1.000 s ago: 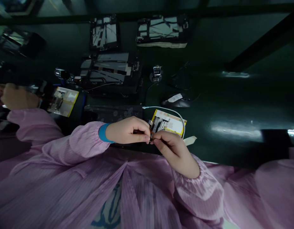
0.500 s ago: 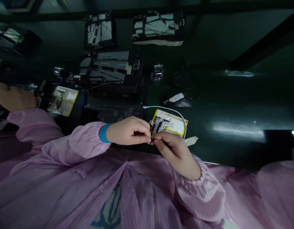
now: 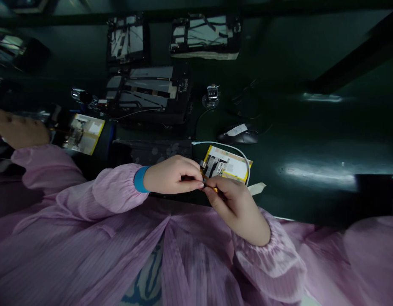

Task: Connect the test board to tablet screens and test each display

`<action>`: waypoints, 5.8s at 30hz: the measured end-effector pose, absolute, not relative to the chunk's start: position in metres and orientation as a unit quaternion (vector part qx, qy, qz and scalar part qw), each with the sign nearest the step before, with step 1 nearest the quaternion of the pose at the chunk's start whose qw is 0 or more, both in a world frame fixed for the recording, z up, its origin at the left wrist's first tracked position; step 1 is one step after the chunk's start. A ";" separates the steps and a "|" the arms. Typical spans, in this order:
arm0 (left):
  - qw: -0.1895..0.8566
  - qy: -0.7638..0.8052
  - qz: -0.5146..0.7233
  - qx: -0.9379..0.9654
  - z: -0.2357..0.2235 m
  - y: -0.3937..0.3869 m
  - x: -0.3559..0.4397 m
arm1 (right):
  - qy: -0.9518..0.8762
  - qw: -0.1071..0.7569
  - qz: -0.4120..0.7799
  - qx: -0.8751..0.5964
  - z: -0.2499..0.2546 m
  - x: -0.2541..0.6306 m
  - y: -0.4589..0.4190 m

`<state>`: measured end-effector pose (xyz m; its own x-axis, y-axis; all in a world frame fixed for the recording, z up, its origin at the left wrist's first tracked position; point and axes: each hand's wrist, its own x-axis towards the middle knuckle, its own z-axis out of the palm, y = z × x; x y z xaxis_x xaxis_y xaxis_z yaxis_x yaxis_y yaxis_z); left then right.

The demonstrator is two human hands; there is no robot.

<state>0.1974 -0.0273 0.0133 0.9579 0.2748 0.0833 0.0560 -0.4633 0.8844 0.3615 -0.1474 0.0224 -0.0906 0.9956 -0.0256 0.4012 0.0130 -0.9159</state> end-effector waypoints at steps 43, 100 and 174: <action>0.323 0.047 0.143 0.935 0.006 -0.034 0.196 | -0.700 0.341 0.201 -0.594 0.023 0.351 -0.147; 0.367 0.052 0.177 0.912 0.003 -0.033 0.195 | -0.708 0.375 0.174 -0.572 0.016 0.351 -0.147; 0.348 0.118 0.182 0.912 0.010 -0.038 0.193 | -0.726 0.360 0.146 -0.568 0.009 0.355 -0.144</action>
